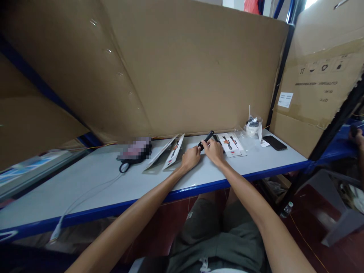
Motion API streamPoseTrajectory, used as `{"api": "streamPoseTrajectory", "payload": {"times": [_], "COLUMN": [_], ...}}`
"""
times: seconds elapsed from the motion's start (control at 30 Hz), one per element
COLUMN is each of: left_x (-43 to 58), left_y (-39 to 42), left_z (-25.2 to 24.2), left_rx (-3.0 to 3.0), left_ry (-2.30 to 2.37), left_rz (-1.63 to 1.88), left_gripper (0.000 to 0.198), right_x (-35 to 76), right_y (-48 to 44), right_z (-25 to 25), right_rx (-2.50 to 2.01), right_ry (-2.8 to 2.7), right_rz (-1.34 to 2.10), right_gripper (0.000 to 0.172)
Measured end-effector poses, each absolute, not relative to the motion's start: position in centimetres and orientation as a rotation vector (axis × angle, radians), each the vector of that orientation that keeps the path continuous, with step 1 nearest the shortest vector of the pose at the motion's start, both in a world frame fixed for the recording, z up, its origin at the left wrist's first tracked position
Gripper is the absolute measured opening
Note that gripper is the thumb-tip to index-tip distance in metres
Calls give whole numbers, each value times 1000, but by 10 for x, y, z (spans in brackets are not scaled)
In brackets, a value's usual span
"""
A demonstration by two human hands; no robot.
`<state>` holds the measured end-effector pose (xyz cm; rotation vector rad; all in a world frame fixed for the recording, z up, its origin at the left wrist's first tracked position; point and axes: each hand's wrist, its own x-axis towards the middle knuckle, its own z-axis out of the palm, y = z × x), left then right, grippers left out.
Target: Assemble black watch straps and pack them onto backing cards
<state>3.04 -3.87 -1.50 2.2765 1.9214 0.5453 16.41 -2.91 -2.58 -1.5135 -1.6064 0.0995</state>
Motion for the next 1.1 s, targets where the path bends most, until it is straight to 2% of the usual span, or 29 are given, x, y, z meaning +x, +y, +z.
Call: {"api": "streamPoseTrajectory", "payload": {"times": [0.07, 0.13, 0.17, 0.23, 0.3, 0.43, 0.5, 0.6, 0.7, 0.77, 0.8, 0.87, 0.93, 1.0, 1.1], "left_x": [30, 30, 31, 31, 31, 31, 31, 30, 31, 31, 31, 32, 32, 33, 32], "left_y": [-39, -39, -39, -39, -40, -42, -42, -41, -40, -41, -41, -43, -43, -44, -43], "left_z": [-16, -16, -15, -15, -14, -14, -13, -13, -13, -12, -12, -11, -11, -11, -12], "left_rx": [2300, 2296, 2288, 2275, 2276, 2311, 2317, 2280, 2245, 2245, 2252, 2280, 2309, 2322, 2315], "left_ry": [1911, 1916, 1921, 1931, 1929, 1913, 1914, 1931, 1942, 1943, 1941, 1928, 1916, 1914, 1918], "left_rz": [540, 530, 525, 525, 528, 517, 512, 510, 523, 525, 521, 507, 486, 476, 488], "left_gripper": [47, 47, 47, 47, 47, 47, 46, 48, 48, 48, 48, 47, 46, 46, 47], "right_x": [164, 164, 164, 164, 164, 163, 162, 163, 163, 164, 164, 165, 165, 165, 164], "right_y": [-29, -31, -33, -36, -37, -35, -34, -36, -36, -34, -33, -29, -26, -24, -25], "right_z": [-25, -25, -24, -23, -21, -20, -21, -22, -23, -23, -24, -25, -26, -26, -25], "right_rx": [-1501, -1415, -1374, -1347, -1414, -1639, -1634, -1503, -1441, -1453, -1468, -1511, -1544, -1539, -1497], "right_ry": [-1654, -1723, -1754, -1768, -1717, -1650, -1706, -1800, -1778, -1706, -1671, -1616, -1592, -1607, -1661], "right_rz": [123, 95, 68, 23, 24, 96, 103, 69, 42, 57, 79, 152, 248, 303, 270], "right_gripper": [25, 11, 11, 19, 19, 45, 38, 14, 20, 17, 21, 44, 59, 60, 47]}}
